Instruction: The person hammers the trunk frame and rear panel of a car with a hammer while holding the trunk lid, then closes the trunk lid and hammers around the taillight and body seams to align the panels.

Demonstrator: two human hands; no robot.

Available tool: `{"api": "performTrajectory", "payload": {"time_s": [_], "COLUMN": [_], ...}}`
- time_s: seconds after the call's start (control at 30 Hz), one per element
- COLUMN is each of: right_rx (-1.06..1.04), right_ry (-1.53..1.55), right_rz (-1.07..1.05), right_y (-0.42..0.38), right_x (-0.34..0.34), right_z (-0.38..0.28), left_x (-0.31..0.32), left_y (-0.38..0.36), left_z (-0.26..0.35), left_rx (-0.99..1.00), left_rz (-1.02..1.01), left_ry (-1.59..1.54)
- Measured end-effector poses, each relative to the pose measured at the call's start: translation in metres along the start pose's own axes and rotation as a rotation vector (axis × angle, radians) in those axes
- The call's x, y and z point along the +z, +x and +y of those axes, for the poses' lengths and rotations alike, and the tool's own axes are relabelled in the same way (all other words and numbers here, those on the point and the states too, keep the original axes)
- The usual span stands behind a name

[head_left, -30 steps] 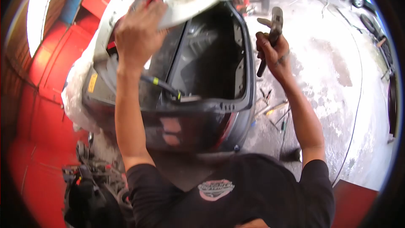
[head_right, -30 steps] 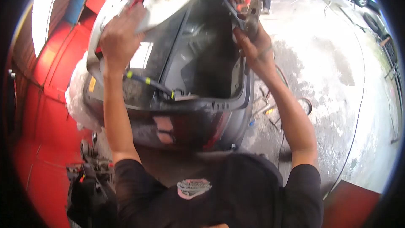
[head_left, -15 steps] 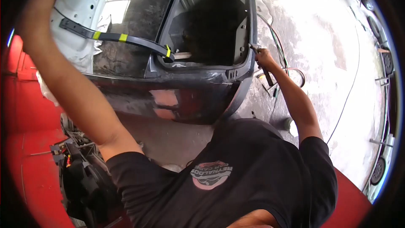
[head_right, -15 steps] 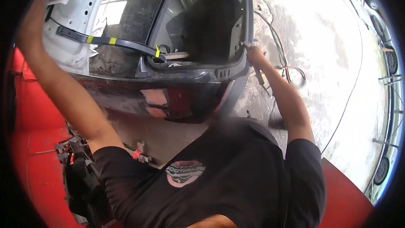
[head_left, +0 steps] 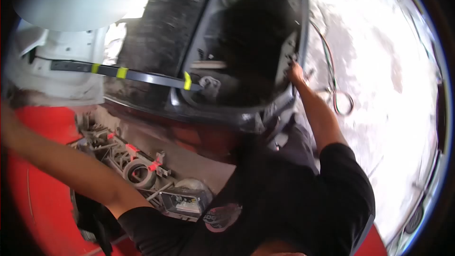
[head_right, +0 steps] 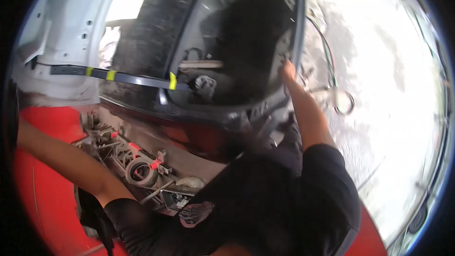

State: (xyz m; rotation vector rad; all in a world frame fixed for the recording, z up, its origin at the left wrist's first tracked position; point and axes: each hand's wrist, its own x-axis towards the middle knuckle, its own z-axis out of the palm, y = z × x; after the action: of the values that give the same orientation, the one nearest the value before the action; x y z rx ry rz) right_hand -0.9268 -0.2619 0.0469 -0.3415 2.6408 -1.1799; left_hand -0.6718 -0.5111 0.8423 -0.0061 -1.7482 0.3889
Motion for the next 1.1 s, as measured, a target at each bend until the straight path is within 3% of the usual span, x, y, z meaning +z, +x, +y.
{"api": "performTrajectory", "payload": {"time_s": [0.03,0.13,0.2,0.23,0.27,0.3,0.33,0.37,0.4,0.5,0.6,0.77,0.83,1.1], "right_rx": [0.130,0.158,-0.080,-0.157,-0.008,-0.198,-0.230,0.093,0.121,0.069,0.100,0.054,0.145,0.128], "right_ry": [-0.032,0.070,-0.147,-0.416,-0.257,-0.497,-0.570,-0.266,-0.299,-0.337,-0.324,-0.296,-0.268,-0.272], "right_rz": [-0.019,-0.026,-0.063,-0.147,-0.170,-0.198,-0.219,-0.148,-0.211,-0.164,-0.271,-0.139,-0.257,-0.248], "right_y": [0.004,0.000,0.017,0.022,0.021,0.018,0.035,0.016,0.012,0.022,0.014,0.019,0.028,0.009], "right_x": [0.005,0.005,0.033,0.041,0.045,0.045,0.077,0.038,0.017,0.018,-0.022,0.010,0.010,-0.004], "right_z": [-0.004,-0.005,0.035,0.042,0.045,0.043,0.076,0.021,-0.003,-0.001,-0.037,0.005,0.004,-0.013], "left_x": [-0.005,-0.024,-0.033,-0.034,-0.033,-0.032,-0.031,-0.031,-0.031,-0.029,-0.028,-0.026,-0.025,-0.023], "left_y": [0.003,0.009,0.012,0.014,0.013,0.013,0.014,0.014,0.015,0.015,0.017,0.015,0.016,0.012], "left_z": [-0.010,-0.039,-0.049,-0.044,-0.048,-0.051,-0.052,-0.053,-0.053,-0.060,-0.064,-0.075,-0.083,-0.098], "left_rx": [-0.017,-0.059,-0.172,-0.251,-0.334,-0.295,-0.257,-0.279,-0.306,-0.356,-0.402,-0.474,-0.458,-0.471], "left_rz": [0.030,0.092,0.041,0.024,-0.016,0.009,0.025,0.018,0.007,0.000,0.012,0.020,0.032,0.039], "left_ry": [0.068,0.275,0.207,0.244,0.194,0.157,0.114,0.103,0.087,0.063,0.032,0.033,0.049,0.037]}}
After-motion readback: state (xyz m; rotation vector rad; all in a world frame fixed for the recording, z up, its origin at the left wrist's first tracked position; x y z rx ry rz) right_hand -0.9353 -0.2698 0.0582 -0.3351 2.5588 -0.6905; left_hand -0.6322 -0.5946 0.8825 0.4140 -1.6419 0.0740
